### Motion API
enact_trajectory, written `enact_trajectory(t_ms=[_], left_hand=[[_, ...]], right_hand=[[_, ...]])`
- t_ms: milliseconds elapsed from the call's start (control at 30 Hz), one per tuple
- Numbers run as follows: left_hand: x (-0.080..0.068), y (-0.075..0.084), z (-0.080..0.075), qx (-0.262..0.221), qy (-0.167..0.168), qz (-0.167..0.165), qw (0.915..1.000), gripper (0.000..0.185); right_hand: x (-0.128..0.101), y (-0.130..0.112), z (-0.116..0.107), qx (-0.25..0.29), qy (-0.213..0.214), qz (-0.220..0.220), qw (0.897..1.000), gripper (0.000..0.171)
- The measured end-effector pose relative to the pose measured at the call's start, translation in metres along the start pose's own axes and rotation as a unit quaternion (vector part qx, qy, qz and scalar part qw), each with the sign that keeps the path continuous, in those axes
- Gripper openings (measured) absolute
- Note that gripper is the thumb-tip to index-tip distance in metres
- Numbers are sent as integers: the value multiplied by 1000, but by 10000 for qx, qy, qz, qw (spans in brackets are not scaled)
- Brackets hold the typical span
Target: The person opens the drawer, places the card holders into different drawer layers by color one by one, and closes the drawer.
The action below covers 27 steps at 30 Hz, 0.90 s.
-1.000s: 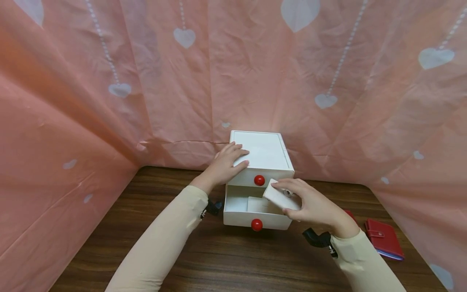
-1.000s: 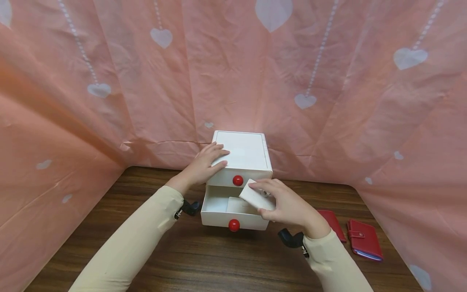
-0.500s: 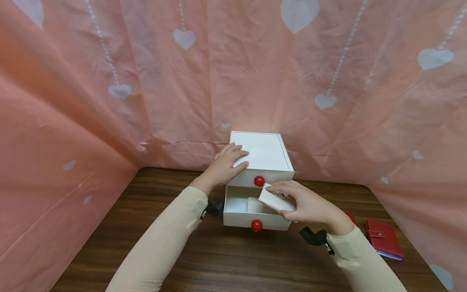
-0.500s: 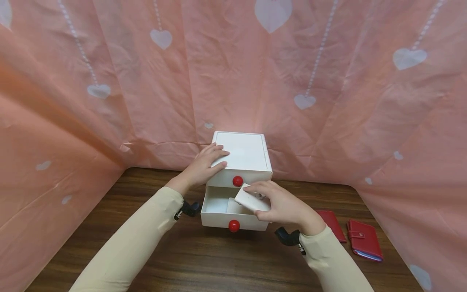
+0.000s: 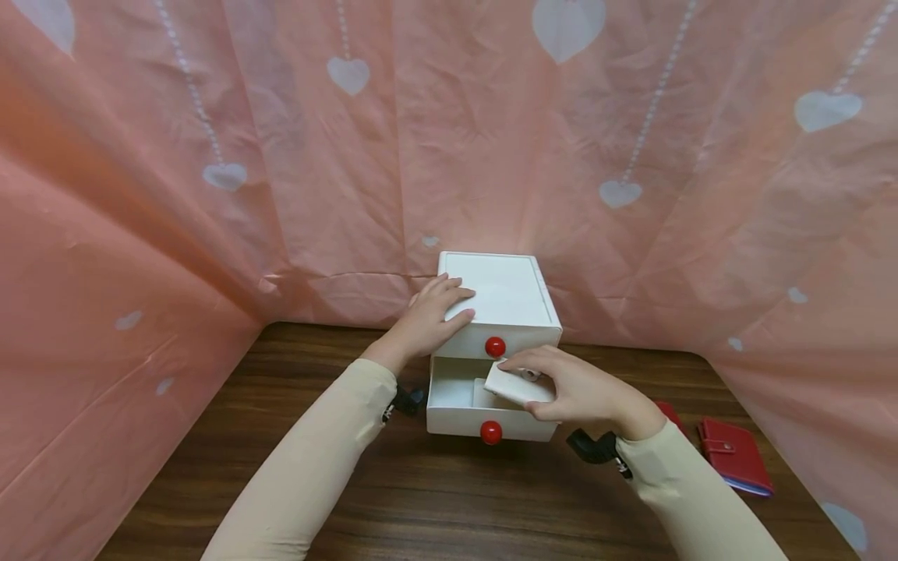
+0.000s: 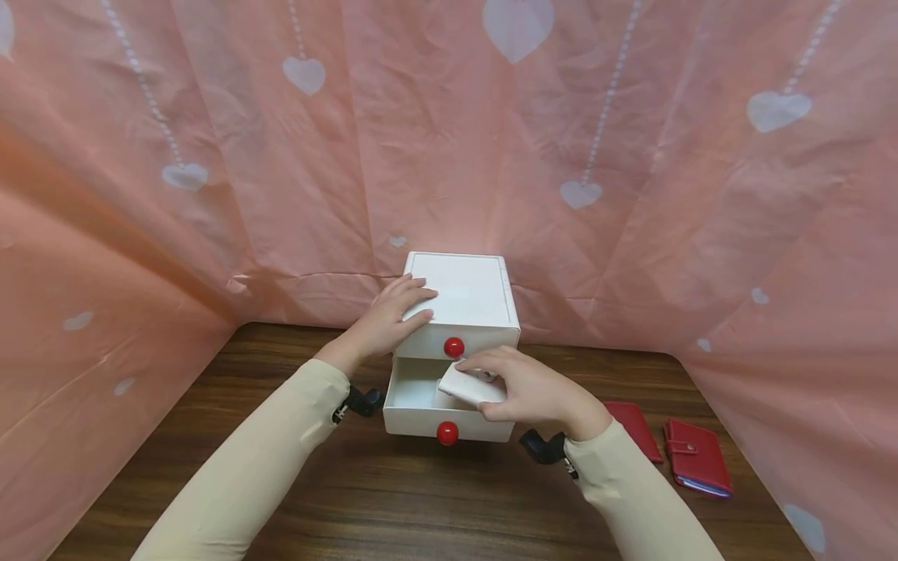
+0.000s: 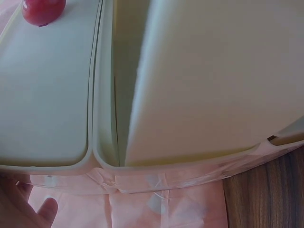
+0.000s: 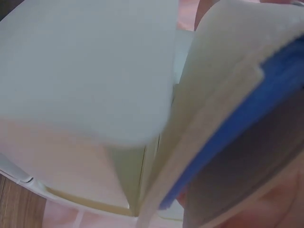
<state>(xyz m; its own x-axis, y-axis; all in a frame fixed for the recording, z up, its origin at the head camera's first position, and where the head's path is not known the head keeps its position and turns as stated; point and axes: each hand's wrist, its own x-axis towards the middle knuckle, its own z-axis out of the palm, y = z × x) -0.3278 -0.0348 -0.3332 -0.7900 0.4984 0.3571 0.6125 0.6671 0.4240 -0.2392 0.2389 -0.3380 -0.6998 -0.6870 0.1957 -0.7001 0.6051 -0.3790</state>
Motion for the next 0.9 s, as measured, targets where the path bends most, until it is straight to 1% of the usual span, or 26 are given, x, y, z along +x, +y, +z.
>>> enact_trajectory(t_ms=[200,367,533,733,833,900], left_hand=[[0,-1,1,18,-18,-11,10000,48],[0,-2,2,9,-4,-14,10000,48],[0,-1,1,-2,-3,-9,10000,48],[0,-1,1,-33,-4,5,10000,48],[1,-1,1,-29,5,10,10000,48],[1,-1,1,-17,10,15,10000,48]], right_hand=[[7,0,1,117,-226,6,9997,51],[12,-2,3,107,-306,9,9995,51],[15,-3,5,92,-300,53,9995,51],[17,-3,7,76,-273,-27,9996,49],[18,-2,9,95,-219,-51,9997,47],[18,-2,11,138,-140,-142,9997,42]])
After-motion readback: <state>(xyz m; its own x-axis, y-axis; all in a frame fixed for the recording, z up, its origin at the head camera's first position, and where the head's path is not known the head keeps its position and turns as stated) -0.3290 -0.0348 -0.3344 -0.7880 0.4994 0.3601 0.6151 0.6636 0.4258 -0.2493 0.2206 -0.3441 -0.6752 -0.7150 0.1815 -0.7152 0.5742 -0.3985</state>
